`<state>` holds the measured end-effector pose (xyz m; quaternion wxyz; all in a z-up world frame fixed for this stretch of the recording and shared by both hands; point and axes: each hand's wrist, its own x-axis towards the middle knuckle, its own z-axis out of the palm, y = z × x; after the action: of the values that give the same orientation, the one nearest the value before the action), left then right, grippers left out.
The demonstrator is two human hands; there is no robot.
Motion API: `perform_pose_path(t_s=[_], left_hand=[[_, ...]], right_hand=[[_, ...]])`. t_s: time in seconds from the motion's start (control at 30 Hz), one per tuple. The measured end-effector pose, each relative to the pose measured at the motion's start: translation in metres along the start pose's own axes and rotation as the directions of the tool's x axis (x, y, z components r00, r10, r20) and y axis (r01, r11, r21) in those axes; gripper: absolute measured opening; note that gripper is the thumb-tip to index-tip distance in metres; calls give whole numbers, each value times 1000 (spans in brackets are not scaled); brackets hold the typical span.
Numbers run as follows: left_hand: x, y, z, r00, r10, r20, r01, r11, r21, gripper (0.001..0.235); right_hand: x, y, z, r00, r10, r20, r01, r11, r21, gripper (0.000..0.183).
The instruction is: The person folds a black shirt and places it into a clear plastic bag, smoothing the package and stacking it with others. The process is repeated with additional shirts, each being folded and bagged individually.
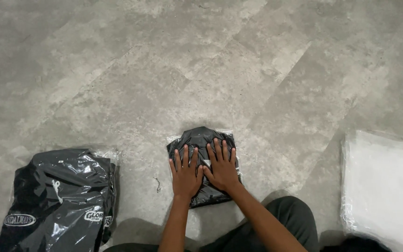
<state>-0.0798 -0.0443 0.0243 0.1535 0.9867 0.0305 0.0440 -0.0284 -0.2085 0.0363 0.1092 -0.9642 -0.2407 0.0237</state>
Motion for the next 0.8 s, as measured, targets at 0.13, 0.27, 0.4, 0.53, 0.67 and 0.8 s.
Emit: perform_pose_path(t_s=[0.13,0.27,0.4,0.53,0.67,0.8], left_hand=[[1,-1,0,1000,-5,15,6,1000,-30,65],[1,-2,3,999,-8,41,9,1000,-15,66],[3,-2,6,997,-15,75,15,1000,-3,65],[8,-4,-3,994,-25,102,31,998,-58,64],[5,-11,-28,980,-185,66,196,953,-230,73],[-17,-45,13,784,-618,60,593,716,-368,65]], right_hand=[[1,-1,-1,1000,-1,16,1,1000,4,81],[2,0,0,999,4,42,-4,1000,12,80],[4,2,-6,990,19,141,-28,998,61,69],[8,5,-18,975,29,218,-55,992,112,70],[3,6,-43,958,182,221,-213,969,123,68],[-17,19,-33,753,656,48,-650,729,216,76]])
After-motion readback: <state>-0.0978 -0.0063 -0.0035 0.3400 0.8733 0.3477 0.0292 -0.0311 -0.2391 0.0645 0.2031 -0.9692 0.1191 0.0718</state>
